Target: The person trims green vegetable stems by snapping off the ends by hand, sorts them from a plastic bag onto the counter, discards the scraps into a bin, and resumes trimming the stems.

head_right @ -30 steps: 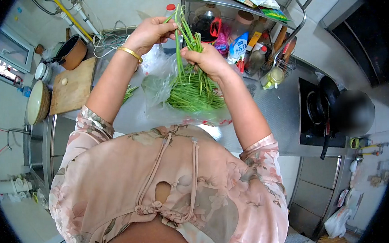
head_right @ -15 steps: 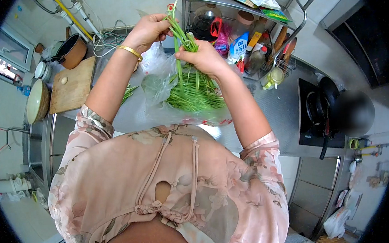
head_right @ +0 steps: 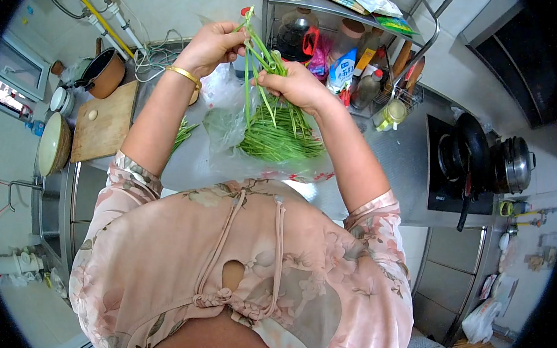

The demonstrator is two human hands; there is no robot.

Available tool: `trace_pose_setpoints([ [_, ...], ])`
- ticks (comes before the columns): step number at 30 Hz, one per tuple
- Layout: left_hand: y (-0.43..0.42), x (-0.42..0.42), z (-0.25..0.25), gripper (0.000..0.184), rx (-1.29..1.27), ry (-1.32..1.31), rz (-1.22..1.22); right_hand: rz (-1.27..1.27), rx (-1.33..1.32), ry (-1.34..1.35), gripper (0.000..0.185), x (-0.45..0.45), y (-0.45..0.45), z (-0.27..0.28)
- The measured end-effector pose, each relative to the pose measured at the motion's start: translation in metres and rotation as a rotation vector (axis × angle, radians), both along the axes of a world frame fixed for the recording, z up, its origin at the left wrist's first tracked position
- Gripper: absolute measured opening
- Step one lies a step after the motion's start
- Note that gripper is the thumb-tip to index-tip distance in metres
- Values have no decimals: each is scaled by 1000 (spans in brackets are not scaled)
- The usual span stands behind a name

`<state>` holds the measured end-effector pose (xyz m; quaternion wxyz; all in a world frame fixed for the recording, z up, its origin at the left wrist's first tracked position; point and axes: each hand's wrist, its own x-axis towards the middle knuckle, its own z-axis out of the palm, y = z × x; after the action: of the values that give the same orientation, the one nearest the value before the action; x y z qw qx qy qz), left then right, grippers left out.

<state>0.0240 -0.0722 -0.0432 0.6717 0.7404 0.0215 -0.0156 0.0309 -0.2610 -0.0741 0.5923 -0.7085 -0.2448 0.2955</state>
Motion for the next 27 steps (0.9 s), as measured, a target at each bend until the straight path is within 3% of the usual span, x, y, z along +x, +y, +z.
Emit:
trace_pose_setpoints([
  [5, 2, -2, 0, 16, 89, -15, -41, -55, -15, -125, 20, 3, -2, -2],
  [8, 4, -3, 1, 18, 92, 16, -78, -209, 218, -23, 16, 14, -5, -5],
  [11, 5, -5, -2, 20, -24, 84, -184, -371, 503, 225, 13, 24, -4, -9],
  [14, 2, -4, -9, 19, -161, 143, -289, -217, 722, 496, 13, 23, -5, 3],
  [18, -1, -5, -14, 14, -290, 197, -411, -310, 838, 660, 13, 24, 1, 9],
  [22, -2, -9, -13, 12, -365, 181, -401, -146, 866, 585, 12, 34, -7, 3],
  [27, -6, -11, -14, 13, -381, 151, -261, -113, 582, 439, 14, 24, -6, 9],
])
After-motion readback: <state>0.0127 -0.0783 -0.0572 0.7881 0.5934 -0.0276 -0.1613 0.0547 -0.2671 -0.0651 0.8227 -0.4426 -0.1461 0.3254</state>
